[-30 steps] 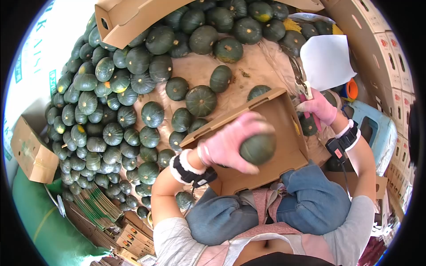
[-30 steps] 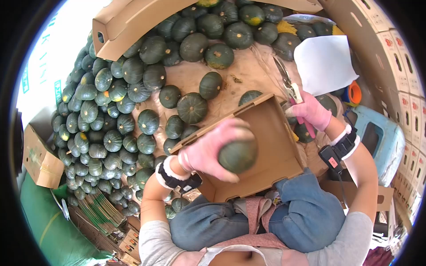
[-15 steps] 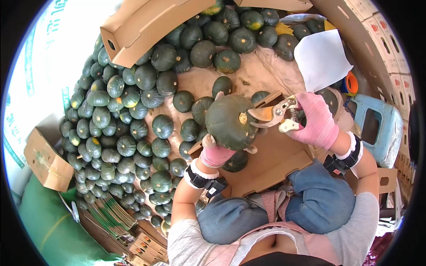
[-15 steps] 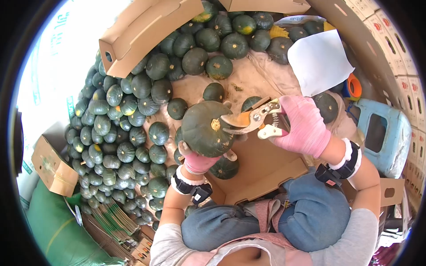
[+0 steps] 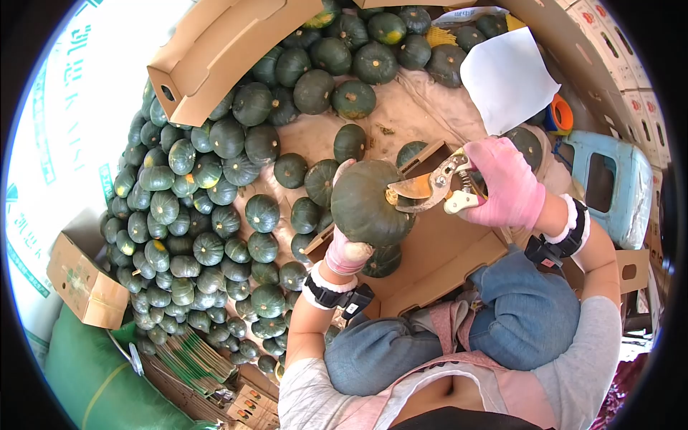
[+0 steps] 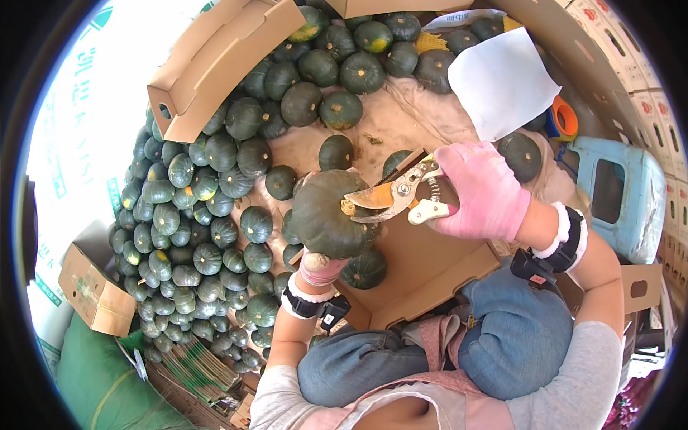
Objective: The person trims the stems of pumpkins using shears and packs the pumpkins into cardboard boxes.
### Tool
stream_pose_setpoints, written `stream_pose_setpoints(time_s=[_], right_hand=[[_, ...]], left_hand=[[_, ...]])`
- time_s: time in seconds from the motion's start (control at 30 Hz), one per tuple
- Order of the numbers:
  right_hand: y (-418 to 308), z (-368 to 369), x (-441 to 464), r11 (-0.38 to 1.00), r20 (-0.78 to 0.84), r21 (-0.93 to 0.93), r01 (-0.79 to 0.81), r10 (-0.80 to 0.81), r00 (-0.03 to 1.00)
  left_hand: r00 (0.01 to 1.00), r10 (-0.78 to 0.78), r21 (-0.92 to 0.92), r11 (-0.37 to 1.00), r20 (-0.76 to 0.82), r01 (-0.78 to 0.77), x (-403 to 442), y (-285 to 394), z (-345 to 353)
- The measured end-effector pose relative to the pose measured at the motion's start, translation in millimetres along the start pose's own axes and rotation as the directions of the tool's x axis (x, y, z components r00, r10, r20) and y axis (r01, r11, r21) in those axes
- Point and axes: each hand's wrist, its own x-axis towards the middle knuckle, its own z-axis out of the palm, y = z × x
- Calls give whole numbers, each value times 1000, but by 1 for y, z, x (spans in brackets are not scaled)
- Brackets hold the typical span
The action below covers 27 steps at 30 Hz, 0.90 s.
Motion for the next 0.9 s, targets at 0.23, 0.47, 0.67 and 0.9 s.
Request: stream_pose_setpoints(time_s=[0.23, 0.47, 0.67, 0.9], right_hand=[[-2, -3, 18, 988, 51, -150, -28, 36, 998], [4, -2, 88, 984, 42, 7, -176, 175, 984], [27, 12, 59, 947, 124, 215, -239, 217, 968], [47, 27, 46, 916, 109, 145, -375, 361, 926]], left_hand=[[987, -120, -304, 941, 111, 149, 3, 5, -4], [999, 12, -650, 760, 36, 14, 25, 19, -17], [984, 116, -242, 967, 137, -81, 14, 20, -9], [809, 2, 791, -212, 588, -574, 1, -51, 23]])
